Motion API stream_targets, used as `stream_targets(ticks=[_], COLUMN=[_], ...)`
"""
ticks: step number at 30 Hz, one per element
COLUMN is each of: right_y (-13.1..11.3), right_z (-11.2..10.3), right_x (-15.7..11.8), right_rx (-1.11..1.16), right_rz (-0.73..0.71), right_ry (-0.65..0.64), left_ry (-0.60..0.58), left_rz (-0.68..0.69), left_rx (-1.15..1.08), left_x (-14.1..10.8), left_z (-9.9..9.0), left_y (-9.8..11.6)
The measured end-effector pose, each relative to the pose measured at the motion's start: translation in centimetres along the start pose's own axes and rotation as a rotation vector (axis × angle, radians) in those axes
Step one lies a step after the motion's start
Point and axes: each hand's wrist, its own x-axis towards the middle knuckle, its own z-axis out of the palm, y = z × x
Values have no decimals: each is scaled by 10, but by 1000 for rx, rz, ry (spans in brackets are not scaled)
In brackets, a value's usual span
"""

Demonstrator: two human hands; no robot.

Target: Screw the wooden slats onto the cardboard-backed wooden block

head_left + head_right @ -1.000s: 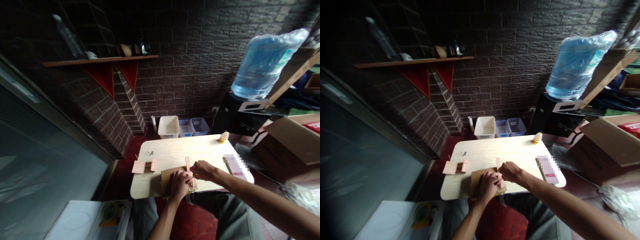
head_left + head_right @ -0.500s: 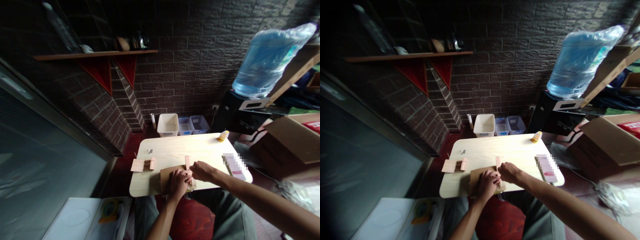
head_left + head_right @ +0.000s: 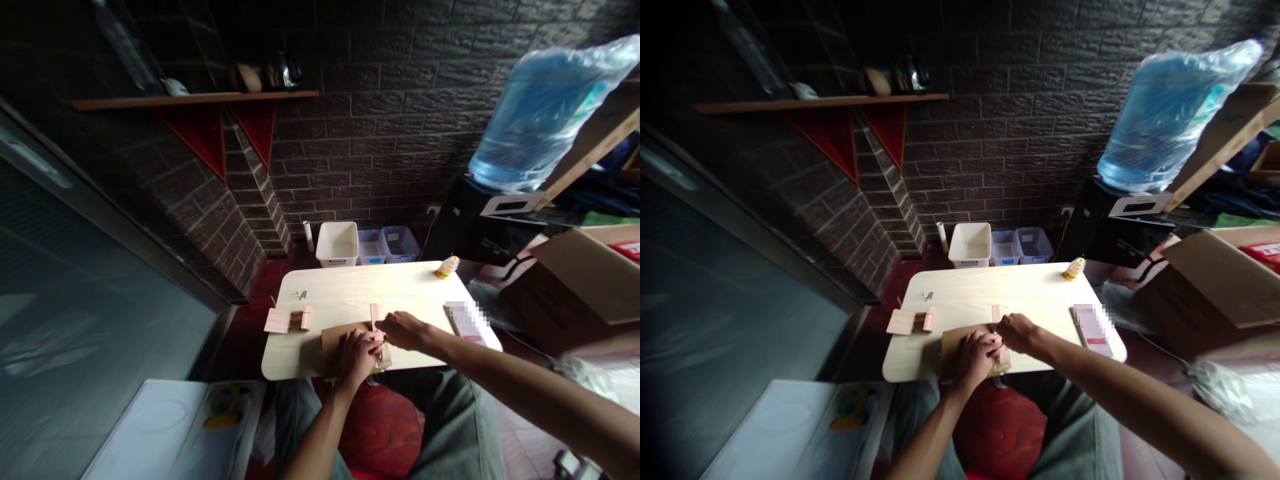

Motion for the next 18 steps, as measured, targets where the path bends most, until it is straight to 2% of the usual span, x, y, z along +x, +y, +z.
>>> stream_targets(ticks=[4, 8, 18], right_y=[-4, -6, -10], right_z=[-6, -3, 7], right_x=[1, -1, 7], right_rx=[-80, -86, -76], right_rz=[-34, -68, -3], right_ry=[-40, -44, -68], left_ry=[3, -16, -22], left_rz=[3, -11, 2], left_rx=[4, 23, 54], left_x=[-2, -2, -1], left_z=[0, 0, 4], left_y=[0, 0, -2])
